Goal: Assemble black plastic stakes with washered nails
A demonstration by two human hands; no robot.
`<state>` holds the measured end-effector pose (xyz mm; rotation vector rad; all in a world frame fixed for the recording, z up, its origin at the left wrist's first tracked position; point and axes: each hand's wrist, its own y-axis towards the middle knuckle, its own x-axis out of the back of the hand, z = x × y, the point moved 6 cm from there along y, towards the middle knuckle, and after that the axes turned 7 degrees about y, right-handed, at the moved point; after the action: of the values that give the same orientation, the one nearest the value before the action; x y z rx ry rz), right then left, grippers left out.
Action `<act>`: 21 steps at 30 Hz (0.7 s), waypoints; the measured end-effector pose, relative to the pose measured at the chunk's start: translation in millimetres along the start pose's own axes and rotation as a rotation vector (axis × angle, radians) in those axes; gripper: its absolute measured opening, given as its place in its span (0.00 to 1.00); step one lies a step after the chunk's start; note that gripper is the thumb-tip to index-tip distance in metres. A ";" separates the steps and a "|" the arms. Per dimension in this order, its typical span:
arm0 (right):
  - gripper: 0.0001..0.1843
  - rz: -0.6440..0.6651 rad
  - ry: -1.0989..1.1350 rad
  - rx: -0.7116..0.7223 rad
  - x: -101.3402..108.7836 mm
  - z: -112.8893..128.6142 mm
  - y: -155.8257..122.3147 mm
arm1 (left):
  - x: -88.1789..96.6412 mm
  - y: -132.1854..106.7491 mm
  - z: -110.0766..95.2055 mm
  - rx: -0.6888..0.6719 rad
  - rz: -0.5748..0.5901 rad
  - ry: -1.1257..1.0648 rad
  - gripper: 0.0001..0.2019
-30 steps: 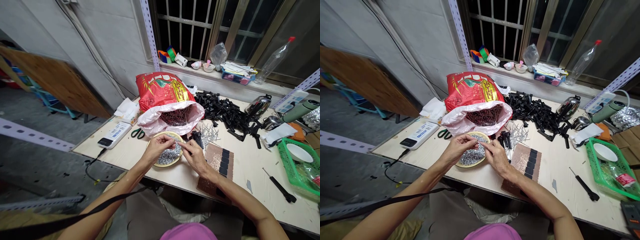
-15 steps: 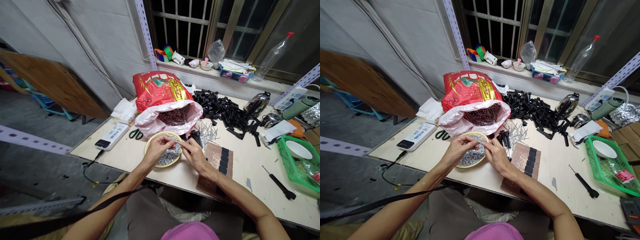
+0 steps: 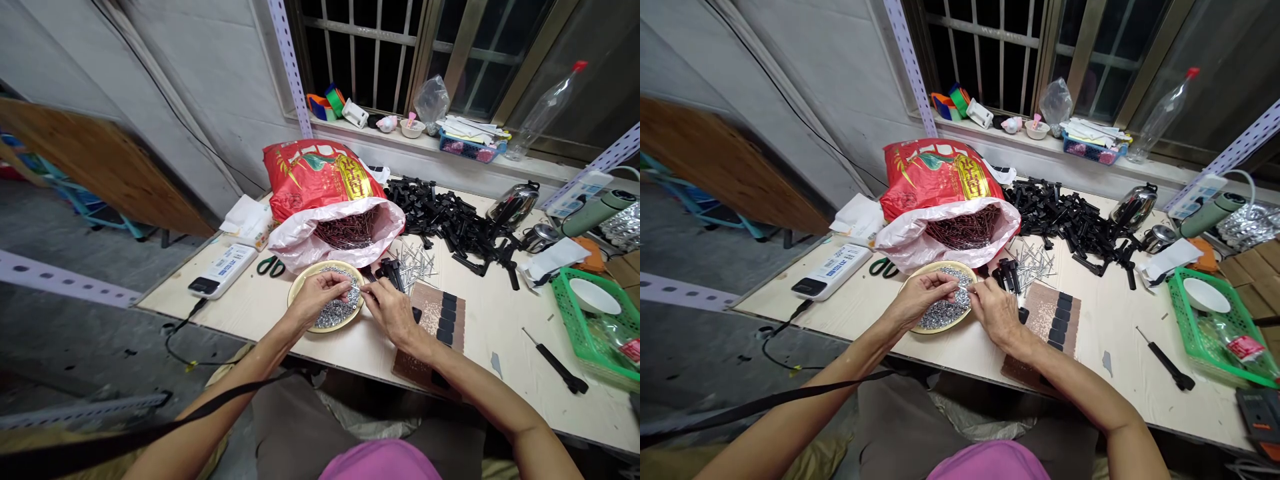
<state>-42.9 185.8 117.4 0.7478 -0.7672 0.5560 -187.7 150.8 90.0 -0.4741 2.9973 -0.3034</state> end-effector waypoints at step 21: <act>0.15 -0.177 -0.253 0.170 5.1 13.5 6.8 | -8.2 -0.7 16.1 0.114 -0.054 -0.254 0.22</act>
<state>-50.0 180.5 130.6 1.0463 -0.8834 0.3727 -177.8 149.8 74.9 -0.5391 2.7081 -0.3847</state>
